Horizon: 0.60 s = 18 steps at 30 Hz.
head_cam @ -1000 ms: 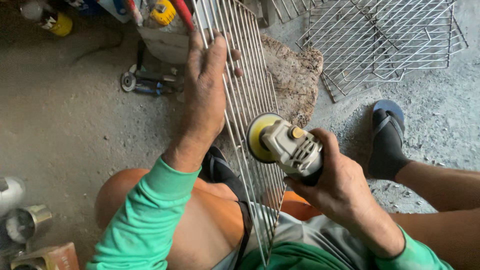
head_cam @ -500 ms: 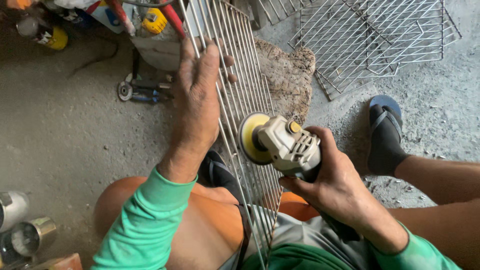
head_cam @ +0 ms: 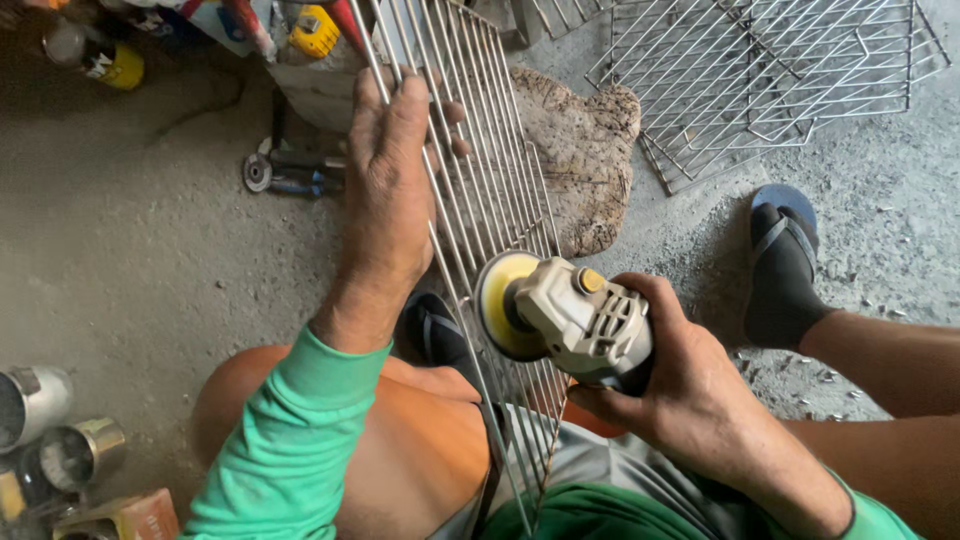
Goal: The person uses an angle grinder to smooth and clean the surface of metal wire grates. They hold the grate with one hand and move the grinder along the wires, generating sparks. The person repositions the grate multiple times to access different areas.
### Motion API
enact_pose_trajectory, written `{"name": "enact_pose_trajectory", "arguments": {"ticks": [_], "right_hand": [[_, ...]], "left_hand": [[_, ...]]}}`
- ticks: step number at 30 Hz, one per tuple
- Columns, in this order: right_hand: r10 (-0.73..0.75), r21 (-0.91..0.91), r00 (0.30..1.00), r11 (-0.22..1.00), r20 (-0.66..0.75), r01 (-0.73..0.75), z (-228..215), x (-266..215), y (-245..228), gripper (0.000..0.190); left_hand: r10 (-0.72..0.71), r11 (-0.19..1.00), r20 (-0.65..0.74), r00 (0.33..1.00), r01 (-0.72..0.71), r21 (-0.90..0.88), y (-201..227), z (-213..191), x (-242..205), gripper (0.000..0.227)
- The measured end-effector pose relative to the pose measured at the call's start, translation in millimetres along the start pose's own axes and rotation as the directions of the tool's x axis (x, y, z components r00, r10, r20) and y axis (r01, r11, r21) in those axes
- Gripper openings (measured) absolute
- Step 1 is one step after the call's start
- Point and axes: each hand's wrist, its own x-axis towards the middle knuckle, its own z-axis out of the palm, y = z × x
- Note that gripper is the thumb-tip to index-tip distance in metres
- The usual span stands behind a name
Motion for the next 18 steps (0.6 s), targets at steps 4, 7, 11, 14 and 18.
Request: {"name": "enact_pose_trajectory", "arguments": {"ticks": [4,7,11,14,18], "right_hand": [[-0.089,0.051,0.996,0.995,-0.031,0.090,1,-2,1,0.090],[-0.099,-0.107,0.992,0.990,-0.081,0.090,-3,-12,0,0.096],[-0.246,-0.370,0.950,0.915,-0.193,0.161,-4,-25,-11,0.107],[-0.228,-0.491,0.955,0.865,-0.192,0.108,-4,-29,-19,0.104],[-0.304,-0.579,0.916,0.809,-0.261,0.103,1,-31,-28,0.097]], "left_hand": [[-0.031,0.999,-0.040,0.999,0.030,-0.010,5,6,2,0.045],[-0.026,0.999,-0.034,0.999,0.024,-0.046,2,9,2,0.044],[-0.018,0.998,-0.065,0.998,0.014,-0.059,-8,9,8,0.042],[-0.020,0.997,-0.077,0.997,0.014,-0.072,-18,10,12,0.039],[-0.020,0.995,-0.101,0.995,0.009,-0.104,-21,15,16,0.040]]}}
